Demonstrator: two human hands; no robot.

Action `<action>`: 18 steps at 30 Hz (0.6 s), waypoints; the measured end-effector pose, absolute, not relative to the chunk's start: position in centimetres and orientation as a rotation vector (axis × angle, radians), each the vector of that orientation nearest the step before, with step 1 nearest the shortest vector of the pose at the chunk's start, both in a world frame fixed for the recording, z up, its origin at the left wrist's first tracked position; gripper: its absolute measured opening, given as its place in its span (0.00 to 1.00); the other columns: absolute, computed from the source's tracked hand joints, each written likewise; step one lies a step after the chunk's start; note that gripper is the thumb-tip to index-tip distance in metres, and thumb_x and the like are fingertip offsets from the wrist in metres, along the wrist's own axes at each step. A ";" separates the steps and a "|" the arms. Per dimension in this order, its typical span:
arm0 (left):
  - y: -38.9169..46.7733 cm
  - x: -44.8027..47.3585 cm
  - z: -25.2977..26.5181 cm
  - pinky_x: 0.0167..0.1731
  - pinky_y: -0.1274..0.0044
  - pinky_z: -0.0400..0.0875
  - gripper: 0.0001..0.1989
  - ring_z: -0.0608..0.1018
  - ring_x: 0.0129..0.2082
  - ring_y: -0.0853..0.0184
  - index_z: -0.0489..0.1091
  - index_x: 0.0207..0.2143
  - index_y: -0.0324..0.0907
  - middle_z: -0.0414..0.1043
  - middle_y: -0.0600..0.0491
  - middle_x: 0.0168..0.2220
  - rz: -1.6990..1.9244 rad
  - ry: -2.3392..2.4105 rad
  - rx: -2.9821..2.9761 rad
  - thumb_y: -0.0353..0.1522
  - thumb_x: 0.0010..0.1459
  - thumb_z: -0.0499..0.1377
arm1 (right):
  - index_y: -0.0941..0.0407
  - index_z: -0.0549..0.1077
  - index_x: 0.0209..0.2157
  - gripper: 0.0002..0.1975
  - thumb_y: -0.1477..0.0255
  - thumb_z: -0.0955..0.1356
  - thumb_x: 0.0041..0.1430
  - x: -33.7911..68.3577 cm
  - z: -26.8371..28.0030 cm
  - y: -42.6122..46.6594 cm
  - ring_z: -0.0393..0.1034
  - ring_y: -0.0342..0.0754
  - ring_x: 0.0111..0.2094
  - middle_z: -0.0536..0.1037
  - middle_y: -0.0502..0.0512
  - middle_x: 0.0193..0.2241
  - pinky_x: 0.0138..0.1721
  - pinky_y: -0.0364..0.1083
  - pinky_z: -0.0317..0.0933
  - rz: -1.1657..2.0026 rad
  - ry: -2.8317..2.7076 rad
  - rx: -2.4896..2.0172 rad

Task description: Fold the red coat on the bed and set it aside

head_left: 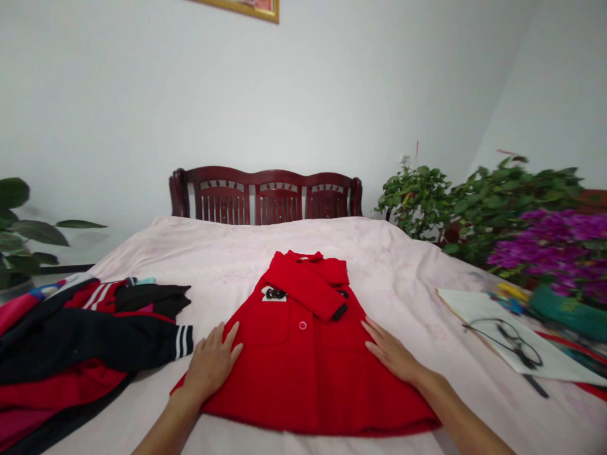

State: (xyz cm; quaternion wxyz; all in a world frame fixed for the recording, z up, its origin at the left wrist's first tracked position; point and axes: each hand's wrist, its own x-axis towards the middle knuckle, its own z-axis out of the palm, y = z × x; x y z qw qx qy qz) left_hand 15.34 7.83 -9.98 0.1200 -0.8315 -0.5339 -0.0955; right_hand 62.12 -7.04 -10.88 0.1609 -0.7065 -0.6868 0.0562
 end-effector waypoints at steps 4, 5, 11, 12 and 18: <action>7.0 13.5 -10.5 0.57 0.62 0.63 0.28 0.66 0.63 0.52 0.61 0.64 0.41 0.63 0.37 0.63 -0.352 -1.573 -2.493 0.40 0.64 0.50 | 0.56 0.57 0.67 0.34 0.54 0.58 0.64 62.0 -11.2 -8.6 0.51 0.55 0.67 0.56 0.62 0.67 0.67 0.57 0.47 0.205 -1.794 -2.042; 6.8 13.0 -10.7 0.58 0.62 0.62 0.27 0.66 0.63 0.53 0.61 0.64 0.41 0.64 0.39 0.63 -0.388 -1.589 -2.506 0.39 0.64 0.49 | 0.57 0.57 0.67 0.35 0.54 0.58 0.64 61.9 -11.2 -8.9 0.51 0.55 0.67 0.57 0.62 0.67 0.67 0.58 0.46 0.223 -1.745 -2.055; 4.7 9.8 -11.9 0.60 0.65 0.61 0.27 0.69 0.60 0.59 0.60 0.63 0.36 0.67 0.42 0.61 -0.657 -1.741 -2.485 0.39 0.66 0.43 | 0.60 0.58 0.66 0.38 0.52 0.60 0.60 61.7 -11.3 -9.4 0.54 0.56 0.66 0.59 0.64 0.66 0.67 0.56 0.46 0.284 -1.543 -2.051; 4.5 9.4 -11.8 0.59 0.66 0.61 0.27 0.70 0.59 0.59 0.61 0.62 0.36 0.68 0.42 0.60 -0.682 -1.790 -2.452 0.40 0.66 0.43 | 0.60 0.60 0.65 0.38 0.52 0.61 0.59 61.8 -11.2 -9.4 0.55 0.56 0.65 0.60 0.64 0.65 0.67 0.56 0.46 0.296 -1.524 -2.030; 3.4 8.4 -9.2 0.52 0.65 0.66 0.21 0.75 0.51 0.53 0.72 0.50 0.40 0.75 0.42 0.51 -0.620 -1.997 -2.332 0.39 0.61 0.49 | 0.59 0.70 0.58 0.33 0.52 0.63 0.57 62.5 -10.7 -10.2 0.66 0.56 0.59 0.72 0.62 0.58 0.63 0.53 0.56 0.368 -1.404 -1.900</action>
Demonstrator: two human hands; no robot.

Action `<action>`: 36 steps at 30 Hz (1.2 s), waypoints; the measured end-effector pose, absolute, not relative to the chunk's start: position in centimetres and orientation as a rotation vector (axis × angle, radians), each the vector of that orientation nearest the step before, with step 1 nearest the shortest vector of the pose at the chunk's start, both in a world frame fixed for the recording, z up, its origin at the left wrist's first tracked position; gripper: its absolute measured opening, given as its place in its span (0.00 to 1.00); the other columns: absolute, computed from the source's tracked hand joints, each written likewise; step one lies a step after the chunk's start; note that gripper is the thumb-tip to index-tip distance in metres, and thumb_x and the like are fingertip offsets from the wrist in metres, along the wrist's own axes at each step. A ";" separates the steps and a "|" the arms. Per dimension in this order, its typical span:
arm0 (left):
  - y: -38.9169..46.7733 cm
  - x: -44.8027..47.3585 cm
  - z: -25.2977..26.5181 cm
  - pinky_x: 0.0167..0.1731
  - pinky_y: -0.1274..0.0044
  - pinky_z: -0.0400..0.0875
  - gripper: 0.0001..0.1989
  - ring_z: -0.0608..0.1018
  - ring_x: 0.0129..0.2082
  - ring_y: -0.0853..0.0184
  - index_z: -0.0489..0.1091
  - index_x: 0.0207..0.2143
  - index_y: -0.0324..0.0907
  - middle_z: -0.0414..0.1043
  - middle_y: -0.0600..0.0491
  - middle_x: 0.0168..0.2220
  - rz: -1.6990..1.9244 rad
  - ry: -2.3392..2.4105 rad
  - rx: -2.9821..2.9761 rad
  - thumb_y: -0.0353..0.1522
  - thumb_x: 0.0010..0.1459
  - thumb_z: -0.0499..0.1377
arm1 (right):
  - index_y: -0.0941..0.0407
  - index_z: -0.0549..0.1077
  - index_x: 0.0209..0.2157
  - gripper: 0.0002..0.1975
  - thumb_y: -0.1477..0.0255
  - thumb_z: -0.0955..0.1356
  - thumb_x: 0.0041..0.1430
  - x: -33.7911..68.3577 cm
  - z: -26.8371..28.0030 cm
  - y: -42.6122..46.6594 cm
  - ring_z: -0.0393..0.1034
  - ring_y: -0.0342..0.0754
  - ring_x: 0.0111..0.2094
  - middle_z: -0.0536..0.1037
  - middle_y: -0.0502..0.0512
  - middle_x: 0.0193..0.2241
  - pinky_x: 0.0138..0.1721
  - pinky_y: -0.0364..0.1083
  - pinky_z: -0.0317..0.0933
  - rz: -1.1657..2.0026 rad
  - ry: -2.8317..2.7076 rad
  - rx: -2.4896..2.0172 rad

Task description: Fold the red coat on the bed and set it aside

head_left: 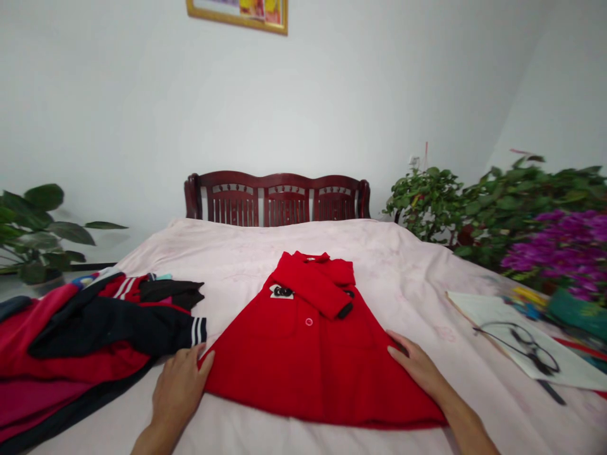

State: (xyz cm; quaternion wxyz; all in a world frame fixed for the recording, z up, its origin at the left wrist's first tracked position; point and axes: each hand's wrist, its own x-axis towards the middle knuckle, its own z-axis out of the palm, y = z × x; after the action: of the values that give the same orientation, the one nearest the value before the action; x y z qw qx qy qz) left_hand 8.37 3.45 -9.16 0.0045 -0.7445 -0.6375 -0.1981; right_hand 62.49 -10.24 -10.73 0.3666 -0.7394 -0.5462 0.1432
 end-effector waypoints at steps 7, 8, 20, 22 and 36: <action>3.1 7.9 -7.9 0.46 0.69 0.69 0.17 0.79 0.45 0.55 0.73 0.42 0.43 0.78 0.46 0.44 -0.632 -2.105 -2.463 0.42 0.59 0.51 | 0.56 0.75 0.52 0.33 0.48 0.63 0.55 63.0 -9.3 -14.0 0.74 0.58 0.49 0.79 0.60 0.48 0.53 0.54 0.66 0.383 -1.299 -2.091; 3.2 7.9 -8.0 0.45 0.68 0.69 0.18 0.79 0.44 0.55 0.72 0.40 0.43 0.79 0.46 0.42 -0.685 -2.165 -2.455 0.44 0.59 0.50 | 0.56 0.75 0.53 0.33 0.47 0.63 0.55 62.9 -9.1 -14.4 0.75 0.58 0.47 0.80 0.59 0.47 0.51 0.54 0.67 0.407 -1.282 -2.115; 1.3 11.9 -7.6 0.47 0.65 0.72 0.23 0.79 0.43 0.55 0.69 0.47 0.42 0.77 0.47 0.45 -1.598 -2.225 -2.249 0.43 0.50 0.57 | 0.56 0.75 0.47 0.25 0.66 0.63 0.45 60.6 -8.0 -14.3 0.78 0.57 0.41 0.83 0.58 0.38 0.45 0.52 0.70 0.554 -1.232 -1.971; 0.7 12.5 -7.6 0.51 0.65 0.71 0.21 0.78 0.46 0.55 0.69 0.47 0.43 0.76 0.48 0.47 -1.618 -2.058 -2.337 0.40 0.51 0.56 | 0.56 0.73 0.49 0.28 0.68 0.62 0.44 60.0 -7.9 -14.4 0.78 0.56 0.40 0.82 0.58 0.37 0.43 0.52 0.70 0.501 -1.192 -2.018; 1.2 12.0 -9.9 0.63 0.66 0.62 0.23 0.70 0.60 0.62 0.68 0.60 0.48 0.68 0.52 0.61 -1.268 -1.388 -3.140 0.30 0.65 0.46 | 0.54 0.68 0.60 0.27 0.57 0.59 0.65 52.6 -7.5 -16.0 0.69 0.56 0.56 0.74 0.61 0.55 0.57 0.57 0.64 0.470 -1.320 -1.711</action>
State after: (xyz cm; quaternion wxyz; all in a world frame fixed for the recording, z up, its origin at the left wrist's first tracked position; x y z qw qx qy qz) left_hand 12.04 1.23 -9.89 -0.2562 -0.8294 -0.3665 -0.3349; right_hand 52.61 -16.00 -7.49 0.4485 -0.6914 -0.5336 0.1899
